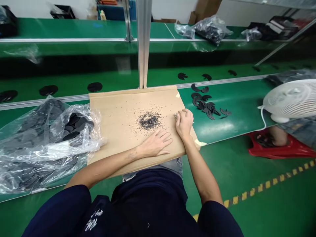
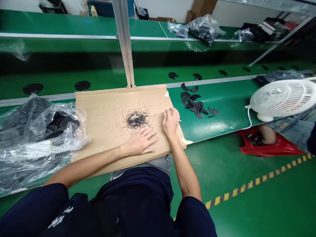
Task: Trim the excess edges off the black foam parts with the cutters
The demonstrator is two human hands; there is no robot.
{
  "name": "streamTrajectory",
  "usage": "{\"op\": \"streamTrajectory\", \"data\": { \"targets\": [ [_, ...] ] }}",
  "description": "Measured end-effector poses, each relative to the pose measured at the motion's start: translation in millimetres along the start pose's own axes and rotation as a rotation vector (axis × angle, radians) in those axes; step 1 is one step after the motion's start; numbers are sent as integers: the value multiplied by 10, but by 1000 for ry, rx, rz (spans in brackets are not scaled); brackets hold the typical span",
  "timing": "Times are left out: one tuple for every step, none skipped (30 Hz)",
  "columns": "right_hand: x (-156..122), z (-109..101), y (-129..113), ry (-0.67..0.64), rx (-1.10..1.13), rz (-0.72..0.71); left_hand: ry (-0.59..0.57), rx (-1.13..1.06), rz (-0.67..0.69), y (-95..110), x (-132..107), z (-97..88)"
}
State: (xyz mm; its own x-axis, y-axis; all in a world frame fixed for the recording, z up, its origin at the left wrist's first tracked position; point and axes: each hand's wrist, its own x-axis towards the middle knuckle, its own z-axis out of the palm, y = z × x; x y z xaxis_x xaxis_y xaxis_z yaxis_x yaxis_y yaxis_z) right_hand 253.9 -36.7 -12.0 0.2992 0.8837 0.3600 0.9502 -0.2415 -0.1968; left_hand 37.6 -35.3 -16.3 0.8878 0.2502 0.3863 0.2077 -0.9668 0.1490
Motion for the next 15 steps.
{"op": "streamTrajectory", "data": {
  "targets": [
    [-54,-16,-18,48,46,-12,-36,32,13,8,40,2],
    [-127,-41,-36,96,98,-35,-57,68,-6,-16,91,8],
    [-216,-75,-55,134,147,-67,-67,103,-49,-71,151,16],
    [-319,-114,-74,151,183,-110,-71,131,-100,-150,217,23],
    [-428,-158,-91,135,203,-168,-70,149,-144,-243,283,29],
    [-537,-201,-106,94,208,-244,-64,155,-176,-342,345,30],
    [-637,-240,-117,37,200,-334,-50,151,-199,-439,394,27],
    [-720,-270,-126,-25,180,-431,-26,138,-220,-527,425,19],
    [-776,-288,-134,-78,154,-531,10,121,-242,-601,429,5],
    [-799,-289,-143,-119,127,-624,56,103,-267,-657,403,-15],
    [-785,-272,-157,-146,107,-701,109,87,-296,-692,344,-41],
    [-734,-239,-179,-158,100,-759,164,71,-327,-703,253,-73],
    [-646,-192,-213,-165,106,-803,215,56,-359,-689,133,-112],
    [-529,-135,-259,-171,122,-835,253,48,-393,-648,-6,-155],
    [-391,-72,-317,-176,144,-853,275,49,-428,-583,-155,-201]
  ]
}}
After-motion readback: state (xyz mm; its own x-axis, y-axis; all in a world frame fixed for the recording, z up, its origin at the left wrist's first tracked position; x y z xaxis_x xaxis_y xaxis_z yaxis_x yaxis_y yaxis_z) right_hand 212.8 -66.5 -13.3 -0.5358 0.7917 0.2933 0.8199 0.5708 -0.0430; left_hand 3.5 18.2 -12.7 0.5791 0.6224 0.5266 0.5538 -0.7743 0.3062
